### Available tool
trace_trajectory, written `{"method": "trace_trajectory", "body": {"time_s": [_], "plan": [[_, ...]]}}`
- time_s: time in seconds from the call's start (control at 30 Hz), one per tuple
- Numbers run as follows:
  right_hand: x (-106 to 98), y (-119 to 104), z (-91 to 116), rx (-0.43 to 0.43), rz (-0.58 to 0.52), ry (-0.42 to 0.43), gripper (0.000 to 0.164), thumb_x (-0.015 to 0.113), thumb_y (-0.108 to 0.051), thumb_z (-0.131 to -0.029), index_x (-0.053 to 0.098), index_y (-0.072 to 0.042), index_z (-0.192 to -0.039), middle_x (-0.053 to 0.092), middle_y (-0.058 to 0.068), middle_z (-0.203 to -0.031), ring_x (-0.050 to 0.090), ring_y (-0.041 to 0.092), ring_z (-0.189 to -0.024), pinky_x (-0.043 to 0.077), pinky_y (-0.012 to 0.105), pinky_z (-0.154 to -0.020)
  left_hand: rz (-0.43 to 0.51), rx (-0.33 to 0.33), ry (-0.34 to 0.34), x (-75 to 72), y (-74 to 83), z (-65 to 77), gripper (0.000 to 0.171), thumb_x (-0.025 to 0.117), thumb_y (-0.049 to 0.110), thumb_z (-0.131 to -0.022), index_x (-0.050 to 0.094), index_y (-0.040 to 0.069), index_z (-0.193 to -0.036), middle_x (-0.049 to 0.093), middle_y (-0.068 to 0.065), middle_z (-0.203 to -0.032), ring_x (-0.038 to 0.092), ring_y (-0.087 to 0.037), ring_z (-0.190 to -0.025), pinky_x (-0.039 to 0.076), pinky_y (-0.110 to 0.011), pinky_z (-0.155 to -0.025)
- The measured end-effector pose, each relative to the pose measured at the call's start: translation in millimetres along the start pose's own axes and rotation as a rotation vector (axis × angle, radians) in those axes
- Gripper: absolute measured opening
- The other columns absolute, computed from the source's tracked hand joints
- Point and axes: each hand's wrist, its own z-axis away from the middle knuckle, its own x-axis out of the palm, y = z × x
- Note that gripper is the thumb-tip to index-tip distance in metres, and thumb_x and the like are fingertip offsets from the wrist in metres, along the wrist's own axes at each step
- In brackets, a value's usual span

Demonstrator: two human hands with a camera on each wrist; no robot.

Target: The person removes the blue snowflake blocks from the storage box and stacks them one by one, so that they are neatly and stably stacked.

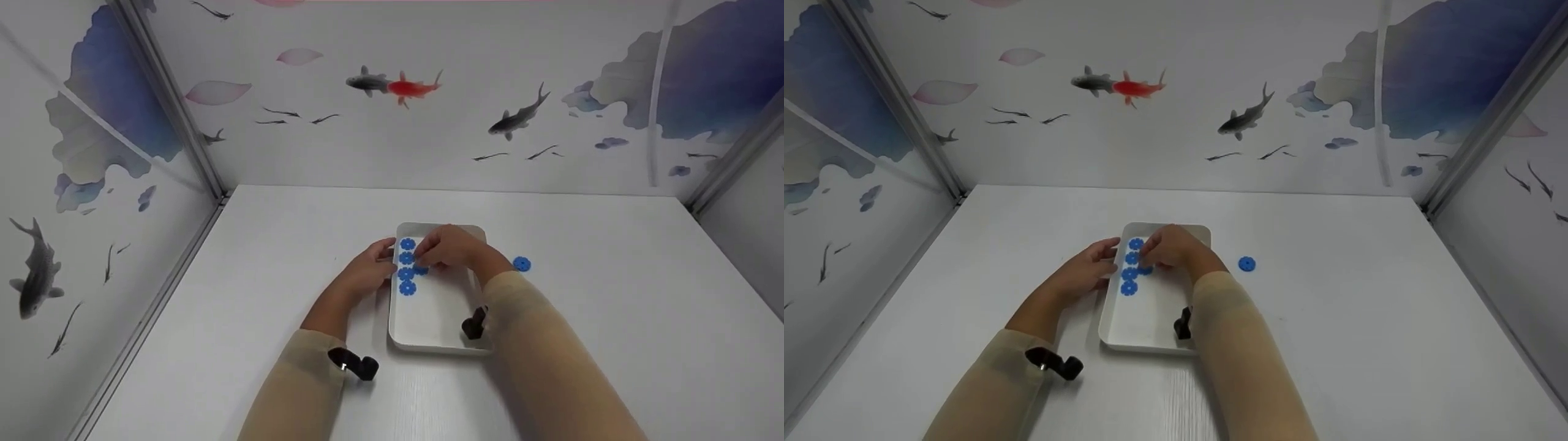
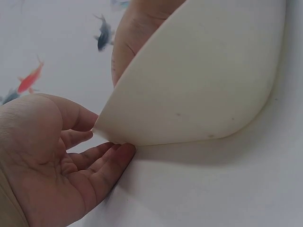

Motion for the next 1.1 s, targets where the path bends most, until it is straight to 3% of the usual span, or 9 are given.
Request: {"method": "trace_trajectory", "body": {"time_s": [0.2,0.37,0.83,1.1], "plan": [[-2,0,1,0.006,0.039,-0.050,0.024,0.086,-0.023,-0.090,0.083,-0.033,-0.112,0.078,-0.003,-0.111,0.067,0.022,-0.103,0.059,0.029,-0.086,0.003,0.005,-0.004,-2.0,0.9,0.9,0.066,0.062,0.025,-0.104,0.038,0.036,-0.165,0.047,0.002,-0.168,0.050,-0.025,-0.153,0.041,-0.052,-0.128],[-2,-3,3,0.015,0.062,-0.060,0.027,0.087,-0.017,-0.088,0.084,-0.034,-0.110,0.074,0.000,-0.104,0.064,0.022,-0.103,0.057,0.027,-0.087,0.004,0.032,-0.007,-3.0,0.1,0.5,0.067,0.061,0.023,-0.104,0.038,0.033,-0.166,0.047,-0.001,-0.168,0.052,-0.027,-0.152,0.043,-0.052,-0.126],[1,-12,5,0.058,0.194,-0.068,0.026,0.088,-0.025,-0.088,0.080,-0.033,-0.111,0.073,0.002,-0.105,0.066,0.022,-0.102,0.058,0.029,-0.082,0.004,0.037,-0.011,-0.5,-3.6,-1.0,0.068,0.059,0.024,-0.104,0.036,0.034,-0.167,0.045,0.000,-0.170,0.052,-0.027,-0.152,0.041,-0.053,-0.128],[0,-10,5,0.034,0.168,-0.029,0.028,0.089,-0.022,-0.088,0.078,-0.029,-0.113,0.072,0.004,-0.107,0.067,0.023,-0.102,0.060,0.028,-0.081,0.009,0.039,-0.009,-0.5,-0.8,-1.8,0.067,0.061,0.023,-0.103,0.038,0.033,-0.166,0.047,0.000,-0.169,0.052,-0.027,-0.152,0.040,-0.054,-0.128]]}}
